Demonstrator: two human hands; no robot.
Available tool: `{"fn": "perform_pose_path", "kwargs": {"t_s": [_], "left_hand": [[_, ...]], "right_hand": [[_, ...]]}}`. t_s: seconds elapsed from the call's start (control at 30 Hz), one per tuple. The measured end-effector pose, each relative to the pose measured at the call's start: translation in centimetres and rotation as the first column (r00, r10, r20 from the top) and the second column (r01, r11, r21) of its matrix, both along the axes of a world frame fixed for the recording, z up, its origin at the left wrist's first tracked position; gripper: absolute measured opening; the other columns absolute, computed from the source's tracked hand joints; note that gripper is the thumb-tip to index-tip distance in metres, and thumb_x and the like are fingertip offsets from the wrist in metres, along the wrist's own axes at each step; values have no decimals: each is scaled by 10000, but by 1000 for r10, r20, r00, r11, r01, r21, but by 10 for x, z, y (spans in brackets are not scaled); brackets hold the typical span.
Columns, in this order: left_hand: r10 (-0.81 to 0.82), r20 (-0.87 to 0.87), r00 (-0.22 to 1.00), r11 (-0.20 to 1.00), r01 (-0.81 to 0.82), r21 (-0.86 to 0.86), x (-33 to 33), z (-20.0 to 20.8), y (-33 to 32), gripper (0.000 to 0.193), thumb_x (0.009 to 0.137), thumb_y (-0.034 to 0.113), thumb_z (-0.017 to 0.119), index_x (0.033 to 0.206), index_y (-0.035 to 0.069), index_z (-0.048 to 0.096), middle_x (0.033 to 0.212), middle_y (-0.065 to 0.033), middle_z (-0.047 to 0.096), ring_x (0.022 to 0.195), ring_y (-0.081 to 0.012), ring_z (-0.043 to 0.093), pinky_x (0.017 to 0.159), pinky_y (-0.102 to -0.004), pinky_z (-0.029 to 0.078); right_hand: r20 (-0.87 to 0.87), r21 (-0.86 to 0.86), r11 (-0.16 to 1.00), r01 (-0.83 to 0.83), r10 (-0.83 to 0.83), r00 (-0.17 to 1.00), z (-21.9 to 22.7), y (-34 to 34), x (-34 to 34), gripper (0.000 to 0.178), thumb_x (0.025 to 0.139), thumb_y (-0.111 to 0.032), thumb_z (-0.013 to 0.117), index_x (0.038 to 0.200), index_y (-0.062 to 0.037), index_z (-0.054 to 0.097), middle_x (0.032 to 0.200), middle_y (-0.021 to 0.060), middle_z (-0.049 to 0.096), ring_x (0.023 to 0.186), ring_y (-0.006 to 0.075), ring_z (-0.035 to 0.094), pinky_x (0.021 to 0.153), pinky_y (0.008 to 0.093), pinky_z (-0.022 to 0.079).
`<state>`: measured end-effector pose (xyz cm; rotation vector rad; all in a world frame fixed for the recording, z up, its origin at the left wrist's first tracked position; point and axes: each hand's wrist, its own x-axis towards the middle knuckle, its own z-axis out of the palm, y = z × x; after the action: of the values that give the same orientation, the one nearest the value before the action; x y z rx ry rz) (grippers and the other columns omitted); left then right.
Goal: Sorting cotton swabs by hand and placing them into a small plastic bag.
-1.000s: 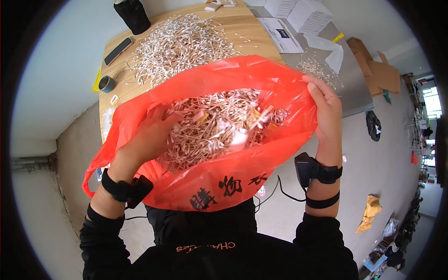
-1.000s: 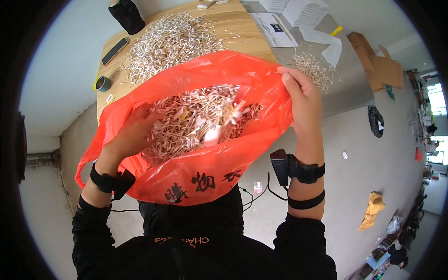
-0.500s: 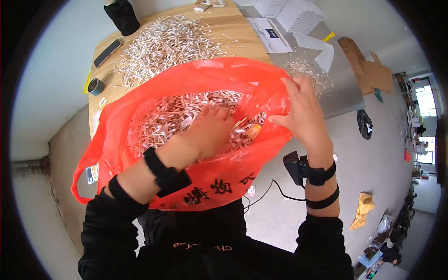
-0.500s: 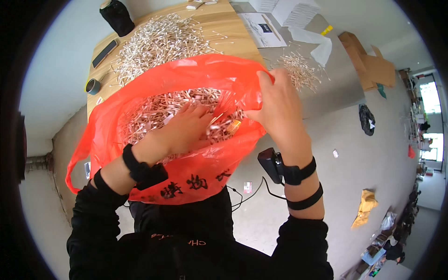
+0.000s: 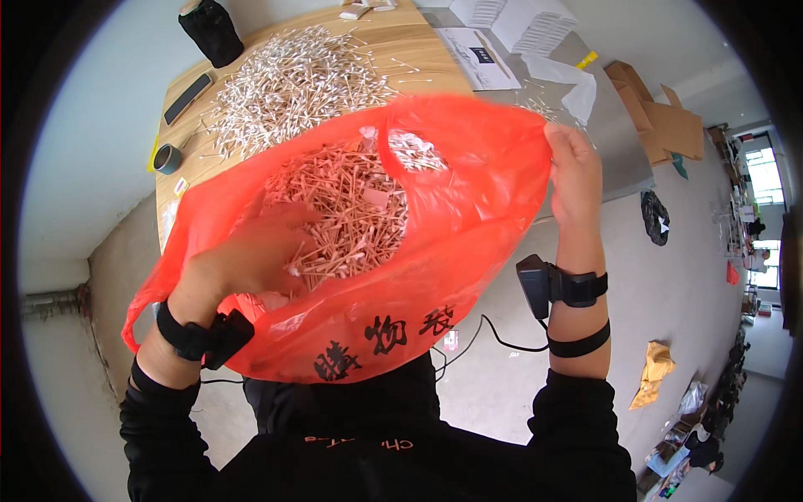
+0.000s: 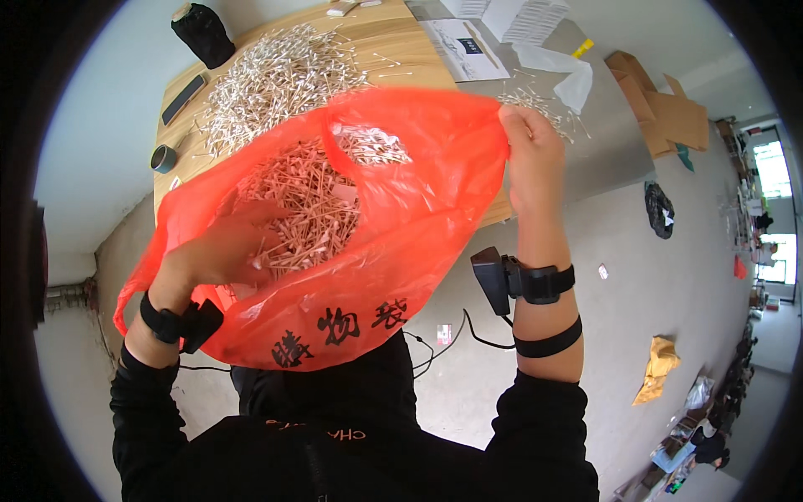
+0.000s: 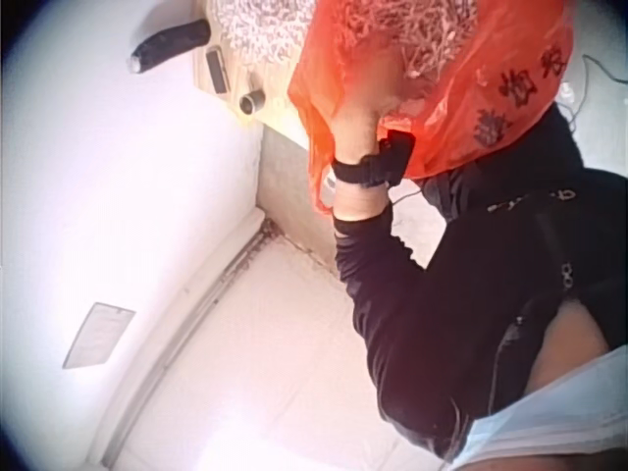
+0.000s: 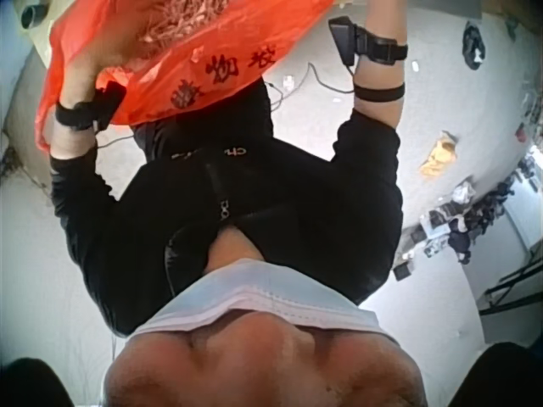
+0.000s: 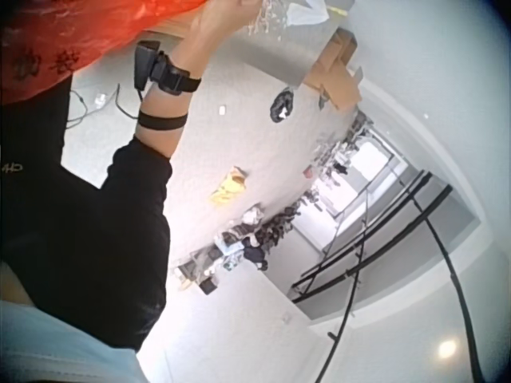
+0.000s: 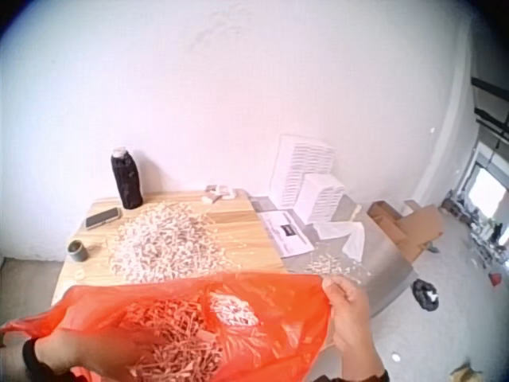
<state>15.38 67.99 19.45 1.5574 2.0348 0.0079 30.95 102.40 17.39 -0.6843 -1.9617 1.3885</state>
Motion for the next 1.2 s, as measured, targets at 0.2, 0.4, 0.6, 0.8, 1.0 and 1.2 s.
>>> {"fn": "perform_pose_path", "kwargs": {"t_s": [0.2, 0.4, 0.6, 0.8, 1.0, 1.2], "left_hand": [[119, 192, 974, 911, -184, 369, -11, -6, 36, 371, 826, 273, 656, 1122, 50, 630, 1159, -167, 577, 1209, -343, 469, 1048, -498, 324], [208, 250, 946, 966, -239, 99, 18, -28, 126, 295, 869, 194, 550, 1111, 36, 613, 1133, -238, 610, 1106, -346, 583, 887, -440, 483], [324, 599, 732, 504, -669, 546, 70, -117, 225, 361, 889, 250, 533, 1190, 56, 573, 1229, -211, 570, 1189, -323, 541, 944, -452, 447], [115, -170, 979, 982, -86, 166, 65, -74, 204, 769, 745, 419, 721, 1365, 67, 433, 1391, -175, 427, 1296, -315, 420, 1079, -450, 309], [-38, -212, 977, 968, 89, 235, 48, -78, 177, 889, 606, 423, 827, 1332, 55, 469, 1375, -152, 443, 1281, -305, 432, 1074, -436, 316], [-20, -283, 959, 920, 128, 370, 48, -101, 188, 764, 577, 357, 847, 1231, 73, 573, 1245, -134, 578, 1209, -296, 514, 1033, -437, 364]], "right_hand": [[-335, -777, 579, -248, -47, 941, 2, -7, -5, 347, 987, -201, 510, 1266, 6, 519, 1286, 112, 572, 1182, 220, 548, 987, 381, 448], [-468, -785, 477, -396, -37, 883, -23, -25, 3, 428, 989, -267, 499, 1317, 7, 488, 1311, 122, 552, 1203, 236, 534, 1013, 386, 432], [-133, -311, 912, -268, 238, 962, -50, -71, 41, 444, 979, -237, 480, 1368, -28, 434, 1316, 98, 524, 1143, 226, 554, 955, 365, 472], [-431, -750, 597, -284, -115, 895, -79, -25, 78, 417, 897, -232, 675, 1237, -42, 525, 1158, 76, 609, 1044, 181, 577, 909, 339, 492], [-310, -408, 913, -9, -129, 942, -60, -62, 67, 454, 862, -225, 725, 1231, -46, 531, 1151, 74, 612, 1043, 181, 575, 890, 334, 496], [-275, -187, 979, 77, -128, 953, -61, -78, 69, 483, 836, -230, 762, 1223, -51, 536, 1156, 67, 609, 1051, 184, 567, 877, 326, 496]]}}
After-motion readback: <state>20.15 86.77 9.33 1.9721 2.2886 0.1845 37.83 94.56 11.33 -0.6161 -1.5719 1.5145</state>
